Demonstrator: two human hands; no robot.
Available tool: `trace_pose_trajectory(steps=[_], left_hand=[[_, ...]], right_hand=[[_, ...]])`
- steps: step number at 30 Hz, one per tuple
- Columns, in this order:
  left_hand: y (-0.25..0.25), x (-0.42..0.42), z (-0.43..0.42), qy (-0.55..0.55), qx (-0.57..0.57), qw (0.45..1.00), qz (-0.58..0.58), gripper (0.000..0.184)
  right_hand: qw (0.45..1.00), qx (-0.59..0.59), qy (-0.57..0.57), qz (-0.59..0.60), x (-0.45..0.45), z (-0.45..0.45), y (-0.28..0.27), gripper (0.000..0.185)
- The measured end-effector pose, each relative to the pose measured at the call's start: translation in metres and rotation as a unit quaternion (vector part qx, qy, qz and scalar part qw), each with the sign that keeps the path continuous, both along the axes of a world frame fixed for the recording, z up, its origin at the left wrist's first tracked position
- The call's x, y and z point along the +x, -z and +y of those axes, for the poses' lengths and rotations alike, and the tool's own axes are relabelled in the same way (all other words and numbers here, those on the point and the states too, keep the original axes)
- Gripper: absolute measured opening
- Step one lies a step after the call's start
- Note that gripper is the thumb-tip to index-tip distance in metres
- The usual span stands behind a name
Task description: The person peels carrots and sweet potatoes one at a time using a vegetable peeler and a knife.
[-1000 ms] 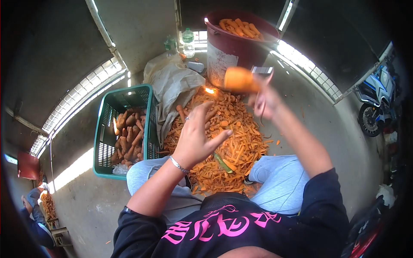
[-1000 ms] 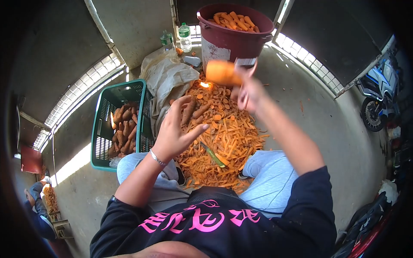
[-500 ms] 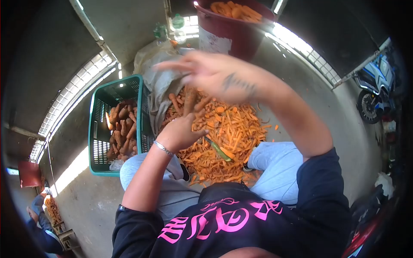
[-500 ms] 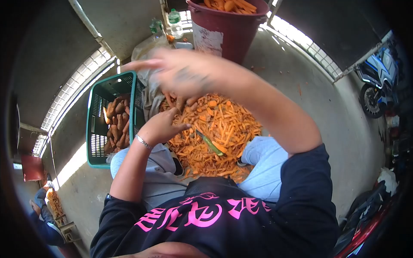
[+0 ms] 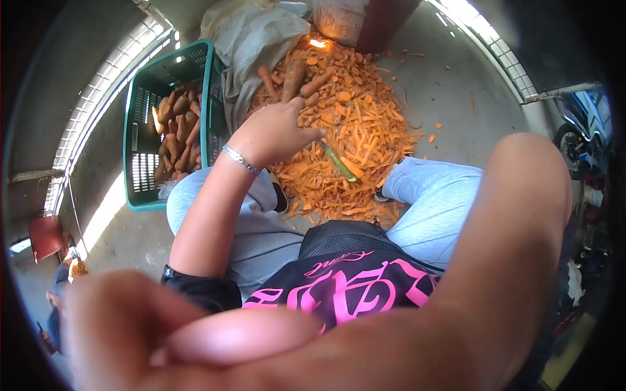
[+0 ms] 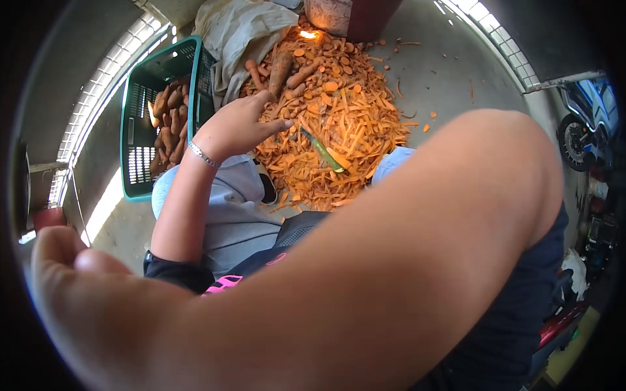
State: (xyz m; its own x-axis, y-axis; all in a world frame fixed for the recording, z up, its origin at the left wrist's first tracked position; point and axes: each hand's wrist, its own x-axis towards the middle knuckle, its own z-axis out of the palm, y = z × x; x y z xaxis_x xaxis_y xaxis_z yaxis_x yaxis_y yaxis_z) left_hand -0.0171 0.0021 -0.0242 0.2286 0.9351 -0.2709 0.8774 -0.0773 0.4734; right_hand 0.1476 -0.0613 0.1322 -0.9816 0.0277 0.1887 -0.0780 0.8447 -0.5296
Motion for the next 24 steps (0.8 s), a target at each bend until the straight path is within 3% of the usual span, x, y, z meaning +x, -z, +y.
trace_pose_trajectory(steps=[6,8,10,12,13,15,16,18,21,23,24], left_hand=[[-0.001,-0.006,-0.006,-0.011,0.008,1.0,0.012,0.064],[-0.004,-0.007,0.0,-0.024,0.0,0.999,0.024,0.067],[-0.003,-0.015,0.003,-0.058,0.017,0.997,0.042,0.056],[-0.004,-0.027,0.014,-0.093,0.002,0.994,0.064,0.051],[-0.007,-0.028,0.012,-0.119,0.042,0.99,0.068,0.046],[-0.008,-0.032,0.017,-0.156,0.042,0.985,0.063,0.045],[-0.007,-0.035,0.02,-0.16,0.046,0.983,0.071,0.045],[-0.002,-0.035,0.025,-0.16,0.04,0.983,0.081,0.044],[0.01,-0.038,0.034,-0.145,-0.002,0.987,0.065,0.042],[0.025,-0.041,0.041,-0.125,-0.009,0.991,0.041,0.041],[0.03,-0.041,0.05,-0.114,-0.047,0.992,0.04,0.041]], right_hand=[[0.998,-0.006,0.023,0.052,0.006,0.006,0.006,0.048],[0.995,-0.038,0.065,0.072,0.02,0.016,0.005,0.048],[0.986,-0.059,0.142,0.064,0.036,0.035,0.019,0.048],[0.966,-0.03,0.256,-0.002,0.05,0.072,0.067,0.048],[0.956,0.028,0.29,-0.037,0.057,0.092,0.103,0.033],[0.923,-0.053,0.354,-0.138,0.07,0.134,0.179,0.02],[0.895,-0.045,0.398,-0.197,0.07,0.149,0.208,0.026],[0.841,-0.134,0.443,-0.28,0.072,0.177,0.274,0.032],[0.823,0.102,0.479,-0.288,0.062,0.164,0.334,0.042],[0.837,0.163,0.431,-0.294,0.049,0.14,0.361,0.047],[0.849,0.129,0.406,-0.314,0.041,0.127,0.37,0.047]])
